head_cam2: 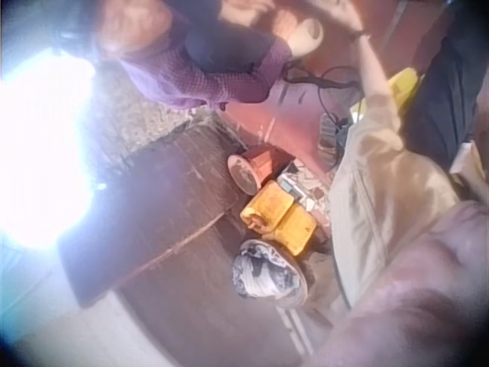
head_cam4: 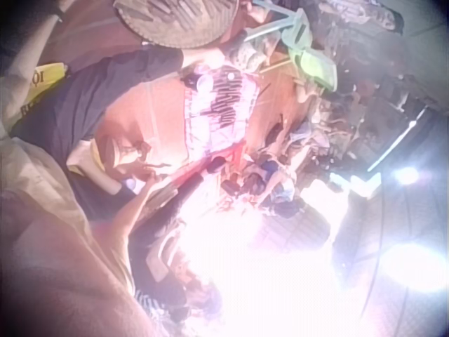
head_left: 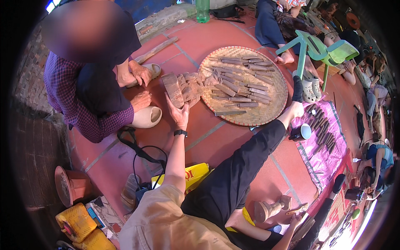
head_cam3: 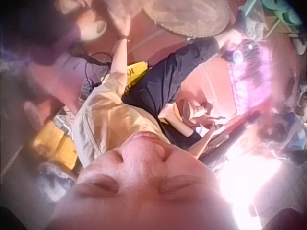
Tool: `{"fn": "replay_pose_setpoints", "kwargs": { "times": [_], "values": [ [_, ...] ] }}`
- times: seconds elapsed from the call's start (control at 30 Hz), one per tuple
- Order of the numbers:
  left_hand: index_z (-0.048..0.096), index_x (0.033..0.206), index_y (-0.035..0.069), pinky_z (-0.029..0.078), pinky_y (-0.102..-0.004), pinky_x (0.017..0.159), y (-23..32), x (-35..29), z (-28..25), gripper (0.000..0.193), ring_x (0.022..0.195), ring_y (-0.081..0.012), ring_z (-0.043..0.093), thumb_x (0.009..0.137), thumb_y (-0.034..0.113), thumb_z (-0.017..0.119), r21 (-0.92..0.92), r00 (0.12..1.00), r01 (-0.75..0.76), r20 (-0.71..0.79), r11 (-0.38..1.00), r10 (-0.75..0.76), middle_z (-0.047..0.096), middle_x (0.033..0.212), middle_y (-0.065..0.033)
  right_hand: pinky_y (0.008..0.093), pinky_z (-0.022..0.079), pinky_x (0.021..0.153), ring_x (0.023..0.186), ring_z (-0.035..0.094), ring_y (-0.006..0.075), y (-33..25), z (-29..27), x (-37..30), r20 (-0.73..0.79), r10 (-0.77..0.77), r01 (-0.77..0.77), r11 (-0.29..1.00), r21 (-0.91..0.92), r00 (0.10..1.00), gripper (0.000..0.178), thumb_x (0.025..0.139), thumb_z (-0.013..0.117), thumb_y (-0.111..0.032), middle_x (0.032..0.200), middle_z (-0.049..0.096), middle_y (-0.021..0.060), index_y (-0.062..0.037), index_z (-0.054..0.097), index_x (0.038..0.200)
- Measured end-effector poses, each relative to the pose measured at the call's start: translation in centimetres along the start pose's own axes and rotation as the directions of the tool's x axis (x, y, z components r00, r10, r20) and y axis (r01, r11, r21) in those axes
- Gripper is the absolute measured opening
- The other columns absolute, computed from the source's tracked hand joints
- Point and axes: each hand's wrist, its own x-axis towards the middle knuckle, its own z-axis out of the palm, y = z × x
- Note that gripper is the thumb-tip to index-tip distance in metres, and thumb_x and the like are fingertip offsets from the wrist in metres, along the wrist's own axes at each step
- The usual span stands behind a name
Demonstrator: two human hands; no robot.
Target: The person sits on the floor and carves a small wooden object using a chisel and mallet. They repeatedly strike the chisel to shape the wood, occasionally rotating the piece to work different sides. Other people in the room are also engaged in similar carving tasks.
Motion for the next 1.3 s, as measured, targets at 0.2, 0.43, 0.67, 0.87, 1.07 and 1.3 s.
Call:
{"fn": "replay_pose_setpoints", "kwargs": {
  "times": [0.2, 0.43, 0.67, 0.87, 1.07, 1.3],
  "values": [
    [0.027, 0.152, -0.001, 0.037, -0.0463, 0.11, 0.2, 0.0, 0.0, 0.095, 0.132, -0.0429, 0.046, 0.067, 0.01, 0.067, 0.0, 1.0, 0.017, -0.001, 1.0, -0.017, 0.043, 0.147, -0.027, 0.0226, 0.03, 0.035, 0.043, 0.041, 0.0067, 0.9, -0.1, 0.5, -0.011, -0.037, 0.037, 0.999, 0.002, 0.999, 0.029, 0.085, 0.072, -0.006, 0.063, 0.047, -0.0022, -0.0133, 0.045, 0.083],
    [0.027, 0.152, -0.002, 0.037, -0.0457, 0.11, -0.1, 0.1, 0.1, 0.094, 0.132, -0.0425, 0.046, 0.067, 0.009, 0.066, -0.016, 1.0, -0.007, -0.011, 1.0, 0.007, 0.043, 0.147, -0.027, 0.0241, 0.031, 0.036, 0.043, 0.041, 0.0071, 0.3, 0.3, 0.2, -0.024, -0.02, 0.019, 0.999, -0.025, 1.0, 0.03, 0.085, 0.072, -0.004, 0.063, 0.046, -0.0028, -0.0135, 0.044, 0.081],
    [0.028, 0.15, -0.002, 0.04, -0.0419, 0.106, -1.2, 1.0, 0.0, 0.09, 0.126, -0.0381, 0.052, 0.07, 0.006, 0.067, -0.081, 0.999, 0.049, 0.025, 0.996, -0.048, 0.049, 0.14, -0.0265, 0.0225, 0.03, 0.037, 0.045, 0.039, 0.0063, -1.0, 0.6, -0.7, -0.003, -0.039, 0.039, 0.999, 0.019, 0.999, 0.03, 0.086, 0.07, -0.005, 0.073, 0.05, -0.0007, -0.0153, 0.042, 0.084],
    [0.037, 0.142, -0.004, 0.045, -0.0373, 0.098, 0.7, 3.6, -0.8, 0.081, 0.11, -0.0289, 0.06, 0.07, 0.006, 0.07, -0.226, 0.966, 0.252, 0.11, 0.941, -0.233, 0.06, 0.125, -0.0199, 0.0229, 0.03, 0.036, 0.044, 0.04, 0.0065, -2.0, 0.7, -1.1, -0.013, -0.005, 0.005, 1.0, 0.023, 1.0, 0.029, 0.084, 0.068, -0.001, 0.075, 0.057, 0.0021, -0.0136, 0.043, 0.08],
    [0.043, 0.132, -0.006, 0.043, -0.0361, 0.098, -2.3, 6.9, -1.7, 0.073, 0.11, -0.028, 0.058, 0.068, 0.011, 0.073, -0.196, 0.918, 0.367, 0.235, 0.909, -0.32, 0.06, 0.122, -0.0184, 0.0235, 0.028, 0.035, 0.042, 0.038, 0.0067, -0.1, 0.8, 0.1, -0.002, -0.006, 0.006, 0.999, 0.036, 1.0, 0.028, 0.085, 0.071, -0.003, 0.061, 0.044, -0.003, -0.0133, 0.044, 0.084],
    [0.043, 0.139, 0.003, 0.029, -0.0456, 0.115, 0.6, 5.2, -0.2, 0.074, 0.137, -0.0382, 0.036, 0.07, 0.004, 0.071, 0.285, 0.996, 0.054, 0.047, 0.957, -0.07, 0.046, 0.141, -0.0239, 0.0246, 0.03, 0.038, 0.044, 0.04, 0.008, 0.4, 1.0, 0.0, -0.029, -0.025, 0.025, 1.0, 0.0, 0.999, 0.026, 0.085, 0.068, -0.001, 0.063, 0.046, -0.0011, -0.0116, 0.045, 0.084]
  ]
}}
